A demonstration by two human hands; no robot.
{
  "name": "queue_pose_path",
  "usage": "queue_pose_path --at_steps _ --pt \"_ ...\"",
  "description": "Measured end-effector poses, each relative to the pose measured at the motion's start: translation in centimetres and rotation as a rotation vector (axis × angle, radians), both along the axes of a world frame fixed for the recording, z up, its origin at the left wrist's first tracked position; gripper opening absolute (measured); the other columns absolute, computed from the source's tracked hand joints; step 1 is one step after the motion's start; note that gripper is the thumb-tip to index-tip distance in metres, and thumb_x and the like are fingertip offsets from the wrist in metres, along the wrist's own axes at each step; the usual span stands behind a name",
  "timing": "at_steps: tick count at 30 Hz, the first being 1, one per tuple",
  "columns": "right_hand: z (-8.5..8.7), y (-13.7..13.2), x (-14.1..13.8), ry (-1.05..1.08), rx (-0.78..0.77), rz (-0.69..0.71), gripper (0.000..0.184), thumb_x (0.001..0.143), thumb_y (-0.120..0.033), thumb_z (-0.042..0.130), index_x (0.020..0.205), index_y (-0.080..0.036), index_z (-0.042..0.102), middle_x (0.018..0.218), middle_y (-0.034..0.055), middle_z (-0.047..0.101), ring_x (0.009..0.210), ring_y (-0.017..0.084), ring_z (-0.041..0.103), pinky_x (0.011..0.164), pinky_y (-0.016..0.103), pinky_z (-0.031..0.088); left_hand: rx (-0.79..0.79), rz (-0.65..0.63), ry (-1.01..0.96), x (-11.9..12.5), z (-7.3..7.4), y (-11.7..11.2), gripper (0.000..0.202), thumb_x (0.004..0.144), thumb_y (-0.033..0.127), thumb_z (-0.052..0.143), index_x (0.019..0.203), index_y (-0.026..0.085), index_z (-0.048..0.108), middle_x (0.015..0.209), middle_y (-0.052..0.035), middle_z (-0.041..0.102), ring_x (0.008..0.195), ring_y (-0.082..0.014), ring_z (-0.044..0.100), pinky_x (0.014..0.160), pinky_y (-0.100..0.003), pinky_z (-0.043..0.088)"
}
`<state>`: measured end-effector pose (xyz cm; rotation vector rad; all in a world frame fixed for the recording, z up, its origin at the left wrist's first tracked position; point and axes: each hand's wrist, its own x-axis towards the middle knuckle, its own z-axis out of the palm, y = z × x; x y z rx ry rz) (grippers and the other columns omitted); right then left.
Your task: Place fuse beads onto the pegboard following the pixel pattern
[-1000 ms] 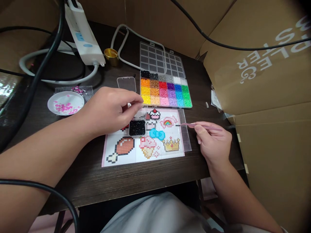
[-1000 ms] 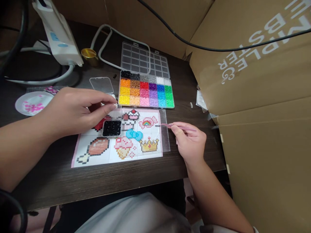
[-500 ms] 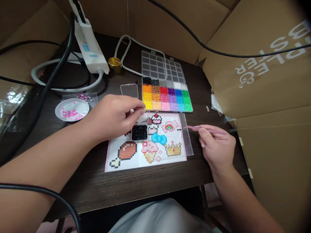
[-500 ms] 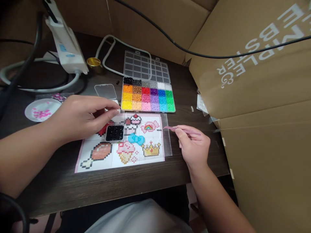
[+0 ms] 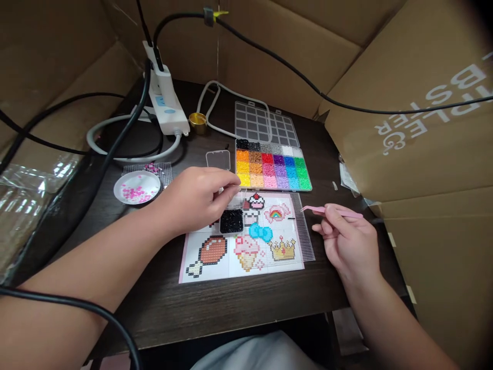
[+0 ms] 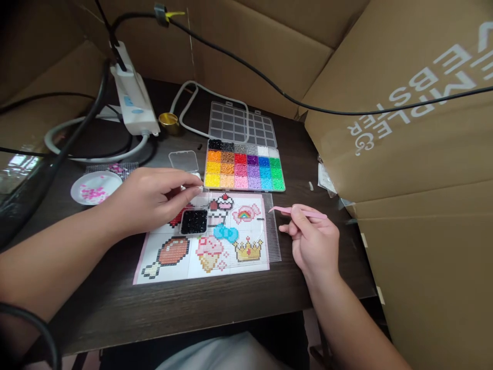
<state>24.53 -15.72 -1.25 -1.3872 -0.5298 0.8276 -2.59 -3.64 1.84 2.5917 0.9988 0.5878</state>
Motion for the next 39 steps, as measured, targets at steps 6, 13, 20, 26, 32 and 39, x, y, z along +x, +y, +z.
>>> queue_pose_path --at_steps 6,13,20,26,32,39 --pt "-0.4 -0.9 -0.4 -0.083 0.008 0.043 0.030 0.069 -0.032 0.091 0.081 -0.009 0.076 0.050 -0.0022 0.055 0.046 0.007 0.053 0.064 0.034 0.069 -0.006 0.007 -0.001 0.0 -0.1 0.0 0.026 0.096 0.027 0.049 0.093 0.021 0.073 0.081 -0.0019 0.075 0.071 -0.0141 0.066 0.067 -0.025 0.043" --pt "-0.4 -1.3 -0.6 -0.086 -0.003 0.041 0.030 0.066 -0.031 0.093 0.078 -0.010 0.075 0.051 -0.0006 0.053 0.071 0.020 0.072 0.070 0.037 0.070 0.054 -0.001 -0.064 0.1 -0.6 0.1 0.021 0.093 0.023 0.054 0.089 0.018 0.075 0.078 -0.0012 0.075 0.067 -0.0139 0.065 0.064 -0.026 0.043" --pt "-0.4 -1.3 -0.8 -0.071 0.007 0.037 0.030 0.066 -0.030 0.093 0.075 -0.008 0.075 0.053 -0.0014 0.054 0.053 0.011 0.063 0.072 0.036 0.070 0.086 -0.034 -0.132 -0.1 -1.1 0.2 0.018 0.093 0.020 0.057 0.091 0.017 0.075 0.076 -0.0017 0.074 0.066 -0.0139 0.065 0.062 -0.026 0.044" --pt "-0.8 -1.6 -0.7 -0.092 0.014 0.049 0.026 0.070 -0.028 0.090 0.076 -0.009 0.075 0.066 0.0012 0.061 0.057 0.011 0.065 0.073 0.039 0.070 0.089 -0.038 -0.145 0.0 -1.2 0.2 0.016 0.093 0.018 0.059 0.091 0.017 0.075 0.077 -0.0019 0.075 0.067 -0.0140 0.066 0.062 -0.025 0.045" --pt "1.3 -1.2 -0.6 -0.190 0.138 0.088 0.014 0.078 -0.024 0.084 0.081 -0.013 0.076 0.077 0.0032 0.070 0.052 0.005 0.054 0.067 0.033 0.068 0.117 -0.060 -0.192 -0.1 -1.7 0.3 0.014 0.091 0.015 0.060 0.089 0.016 0.074 0.079 -0.0020 0.076 0.067 -0.0138 0.067 0.061 -0.025 0.045" --pt "6.8 1.7 -2.5 -0.338 0.226 0.336 0.005 0.083 -0.019 0.079 0.078 -0.018 0.078 0.082 0.0076 0.074 0.056 0.014 0.066 0.050 0.026 0.055 0.132 -0.079 -0.202 0.0 -1.6 0.2 0.011 0.091 0.014 0.062 0.090 0.013 0.074 0.080 -0.0032 0.077 0.067 -0.0126 0.067 0.061 -0.023 0.046"
